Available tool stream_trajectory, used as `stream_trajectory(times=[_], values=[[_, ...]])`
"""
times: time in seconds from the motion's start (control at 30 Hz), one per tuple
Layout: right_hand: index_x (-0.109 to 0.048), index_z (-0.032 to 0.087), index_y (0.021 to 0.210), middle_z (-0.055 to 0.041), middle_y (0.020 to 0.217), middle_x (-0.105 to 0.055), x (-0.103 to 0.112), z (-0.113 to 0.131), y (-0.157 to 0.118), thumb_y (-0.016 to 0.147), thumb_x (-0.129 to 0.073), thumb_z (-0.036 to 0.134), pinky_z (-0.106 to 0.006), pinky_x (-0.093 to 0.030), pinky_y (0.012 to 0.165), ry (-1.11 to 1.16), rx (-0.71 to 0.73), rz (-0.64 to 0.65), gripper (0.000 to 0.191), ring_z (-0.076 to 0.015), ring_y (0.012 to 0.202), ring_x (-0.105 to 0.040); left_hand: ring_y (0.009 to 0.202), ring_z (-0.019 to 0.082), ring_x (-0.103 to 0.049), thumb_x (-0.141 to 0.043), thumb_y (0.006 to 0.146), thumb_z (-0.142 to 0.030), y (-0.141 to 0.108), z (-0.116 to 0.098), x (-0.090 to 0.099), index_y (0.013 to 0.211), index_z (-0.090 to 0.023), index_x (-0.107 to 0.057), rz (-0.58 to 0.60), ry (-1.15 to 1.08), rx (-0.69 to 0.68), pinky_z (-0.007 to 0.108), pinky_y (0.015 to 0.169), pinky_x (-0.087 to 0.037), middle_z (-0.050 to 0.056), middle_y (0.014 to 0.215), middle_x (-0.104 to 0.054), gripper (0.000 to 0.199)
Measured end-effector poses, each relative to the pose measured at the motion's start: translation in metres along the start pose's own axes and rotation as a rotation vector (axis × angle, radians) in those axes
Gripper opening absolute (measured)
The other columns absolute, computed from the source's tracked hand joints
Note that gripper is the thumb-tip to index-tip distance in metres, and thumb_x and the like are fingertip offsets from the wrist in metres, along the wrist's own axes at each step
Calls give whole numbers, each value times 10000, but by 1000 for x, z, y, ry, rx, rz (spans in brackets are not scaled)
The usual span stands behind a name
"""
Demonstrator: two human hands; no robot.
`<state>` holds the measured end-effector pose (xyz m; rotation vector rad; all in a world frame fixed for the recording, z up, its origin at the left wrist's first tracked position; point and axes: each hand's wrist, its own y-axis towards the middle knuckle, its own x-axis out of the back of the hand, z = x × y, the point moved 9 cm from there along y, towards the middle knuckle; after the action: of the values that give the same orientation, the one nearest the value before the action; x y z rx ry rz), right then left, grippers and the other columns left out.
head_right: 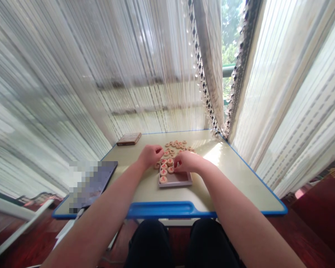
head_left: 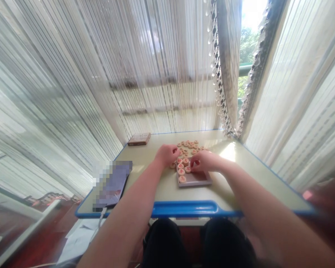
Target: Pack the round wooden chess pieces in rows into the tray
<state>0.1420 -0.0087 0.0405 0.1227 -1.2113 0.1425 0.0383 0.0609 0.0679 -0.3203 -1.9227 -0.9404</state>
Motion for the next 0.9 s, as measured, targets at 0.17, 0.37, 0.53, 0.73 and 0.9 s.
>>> stream_trajectory(times=[0.17, 0.37, 0.53, 0.73, 0.9], values=[[-682, 268, 737, 3, 695, -634, -2, 2, 3, 622, -648, 404, -237, -355, 497, -13, 12, -20, 181, -145, 610, -532, 502, 86, -364, -467, 742, -265, -1, -4, 2, 602, -125, -641, 6, 4, 2, 234, 512, -260, 7, 519, -550, 264], [-669, 259, 715, 1, 689, -625, -2, 5, 3, 630, -631, 438, -238, -340, 503, -46, 21, -49, 202, -143, 615, -518, 504, 85, -363, -469, 738, -267, 0, -4, 3, 613, -131, -642, 4, 17, -7, 230, 515, -261, 1, 529, -554, 253], [-666, 250, 697, -3, 672, -622, -2, 4, 4, 646, -618, 418, -234, -325, 493, -51, 0, -51, 182, -137, 598, -509, 495, 82, -356, -461, 743, -267, -1, -6, 3, 594, -131, -629, 7, 24, -18, 231, 510, -253, 1, 517, -540, 263], [-674, 256, 711, -8, 685, -628, -2, 4, 5, 655, -613, 429, -238, -333, 501, -58, 5, -50, 192, -144, 607, -520, 513, 90, -375, -478, 740, -261, 0, -8, 1, 630, -134, -643, 44, 31, -24, 234, 523, -267, 13, 551, -576, 236], [-675, 261, 718, -6, 700, -635, 0, 5, 3, 653, -617, 409, -236, -343, 502, -50, 5, -56, 172, -145, 614, -526, 511, 94, -403, -463, 750, -277, -1, -9, 1, 648, -138, -655, 57, 36, -35, 231, 520, -274, 20, 566, -597, 258]])
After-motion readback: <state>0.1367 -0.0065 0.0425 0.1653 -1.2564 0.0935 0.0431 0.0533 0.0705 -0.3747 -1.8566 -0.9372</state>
